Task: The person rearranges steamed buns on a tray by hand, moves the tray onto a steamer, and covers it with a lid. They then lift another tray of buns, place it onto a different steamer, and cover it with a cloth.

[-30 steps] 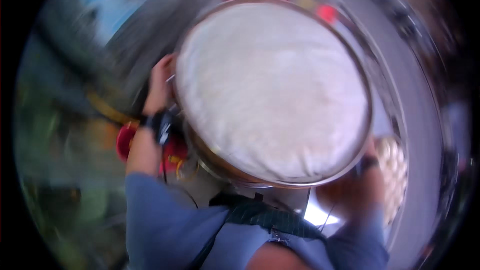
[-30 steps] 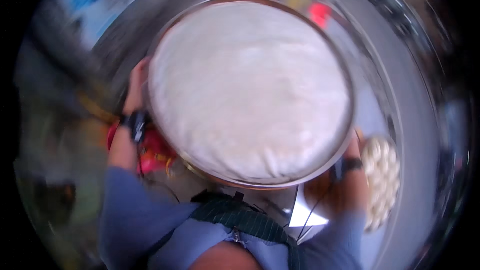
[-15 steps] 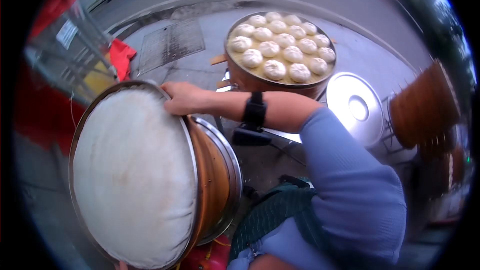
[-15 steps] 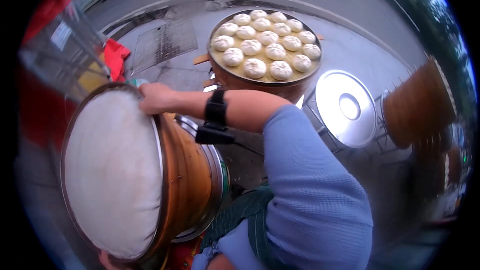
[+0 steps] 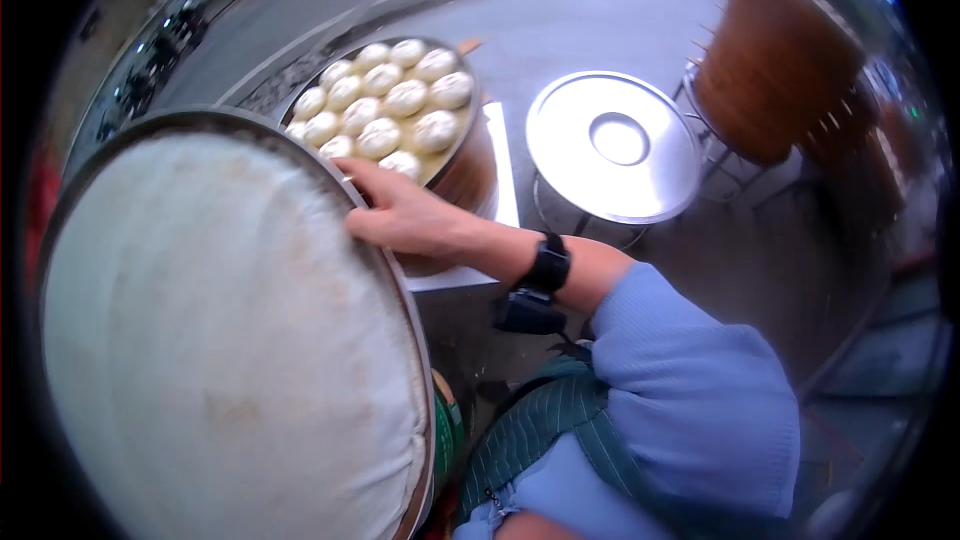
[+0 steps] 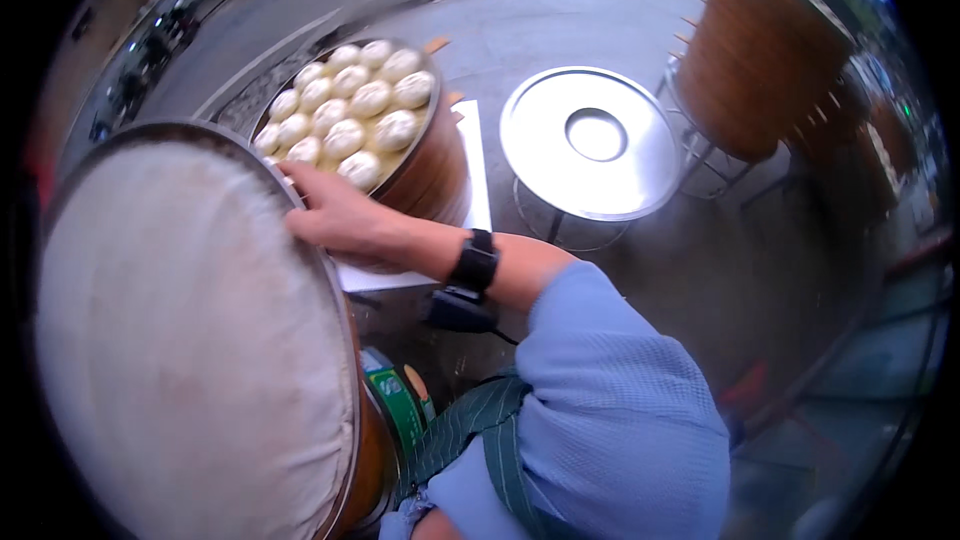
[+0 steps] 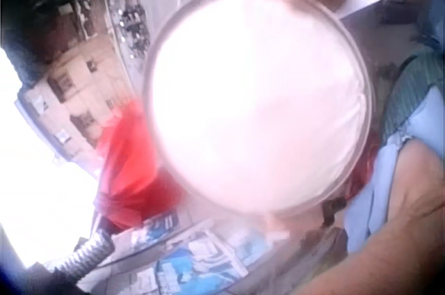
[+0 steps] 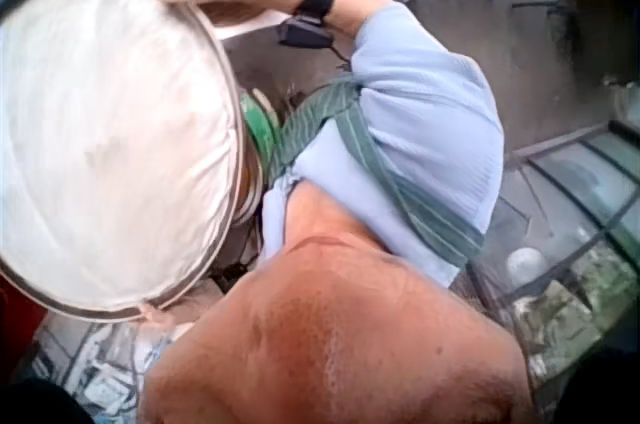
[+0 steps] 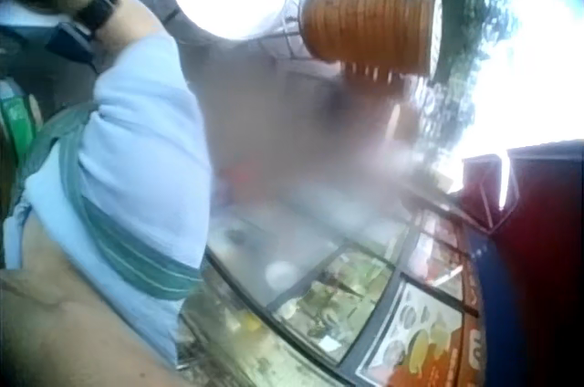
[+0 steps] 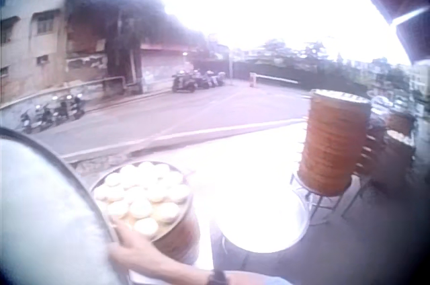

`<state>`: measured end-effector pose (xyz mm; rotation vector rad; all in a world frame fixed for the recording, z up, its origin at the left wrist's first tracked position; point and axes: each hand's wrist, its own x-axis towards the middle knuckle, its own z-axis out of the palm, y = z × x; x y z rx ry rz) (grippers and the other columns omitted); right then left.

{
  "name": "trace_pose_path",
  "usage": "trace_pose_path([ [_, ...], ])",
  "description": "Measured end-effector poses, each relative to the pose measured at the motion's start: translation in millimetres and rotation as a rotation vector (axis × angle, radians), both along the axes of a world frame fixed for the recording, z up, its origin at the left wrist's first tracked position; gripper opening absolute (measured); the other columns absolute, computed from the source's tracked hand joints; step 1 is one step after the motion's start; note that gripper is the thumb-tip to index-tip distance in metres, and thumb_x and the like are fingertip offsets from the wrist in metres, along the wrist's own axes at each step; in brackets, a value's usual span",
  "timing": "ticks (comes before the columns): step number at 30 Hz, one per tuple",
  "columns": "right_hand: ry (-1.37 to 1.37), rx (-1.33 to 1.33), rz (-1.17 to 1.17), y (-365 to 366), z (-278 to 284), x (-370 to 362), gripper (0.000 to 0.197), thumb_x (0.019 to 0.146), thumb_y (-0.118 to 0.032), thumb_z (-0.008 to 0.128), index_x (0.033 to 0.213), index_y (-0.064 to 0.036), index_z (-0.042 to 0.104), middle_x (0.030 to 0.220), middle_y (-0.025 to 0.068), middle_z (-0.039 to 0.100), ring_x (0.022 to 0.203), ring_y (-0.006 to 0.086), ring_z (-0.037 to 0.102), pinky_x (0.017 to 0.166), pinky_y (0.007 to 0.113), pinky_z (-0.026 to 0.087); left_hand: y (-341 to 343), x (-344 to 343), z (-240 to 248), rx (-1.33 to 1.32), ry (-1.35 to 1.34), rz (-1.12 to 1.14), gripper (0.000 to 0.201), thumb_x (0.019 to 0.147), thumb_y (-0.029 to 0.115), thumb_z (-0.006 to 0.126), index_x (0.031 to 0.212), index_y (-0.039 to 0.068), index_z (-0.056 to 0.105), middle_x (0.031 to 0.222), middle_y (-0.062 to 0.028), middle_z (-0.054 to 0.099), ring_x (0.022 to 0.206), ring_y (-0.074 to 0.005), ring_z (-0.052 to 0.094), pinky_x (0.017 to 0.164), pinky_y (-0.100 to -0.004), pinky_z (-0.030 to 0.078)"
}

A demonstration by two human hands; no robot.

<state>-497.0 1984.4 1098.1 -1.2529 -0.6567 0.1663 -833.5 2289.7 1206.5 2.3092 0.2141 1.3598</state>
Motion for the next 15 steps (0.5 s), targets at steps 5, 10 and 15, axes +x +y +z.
trace_pose_path([
  [5,0.06,0.022,-0.451,-197.6,-57.6,7.7,0.056,0.075,-0.005,0.048,0.129,0.0021,0.035,0.106,0.0114,0.054,0.095,0.0156,0.052,0.084,0.026,0.042,-79.6,124.0,-17.5,-0.174,-0.016,-0.337,0.054,0.075,0.014,0.064,0.12,-0.007,0.042,0.12,-0.0245,0.045,0.109,-0.0347,0.044,0.092,-0.0453,0.035],
  [10,0.366,-0.002,-0.843,-352.3,-109.7,-25.7,0.054,0.074,-0.004,0.048,0.127,0.0005,0.04,0.109,0.0093,0.052,0.1,0.0164,0.05,0.086,0.027,0.04,-236.9,270.6,-63.4,-0.484,0.27,-0.754,0.071,0.07,0.014,0.06,0.134,0.0,0.032,0.13,-0.0172,0.039,0.119,-0.0274,0.04,0.1,-0.0369,0.03],
  [15,0.502,-0.059,-1.137,-463.9,-208.5,-59.8,0.052,0.072,-0.003,0.048,0.124,0.0024,0.044,0.102,0.0101,0.058,0.089,0.0153,0.056,0.078,0.026,0.045,-346.0,393.6,-164.7,-0.699,0.561,-0.948,0.063,0.069,0.003,0.062,0.128,-0.002,0.038,0.124,-0.0148,0.043,0.112,-0.0246,0.043,0.097,-0.032,0.032],
])
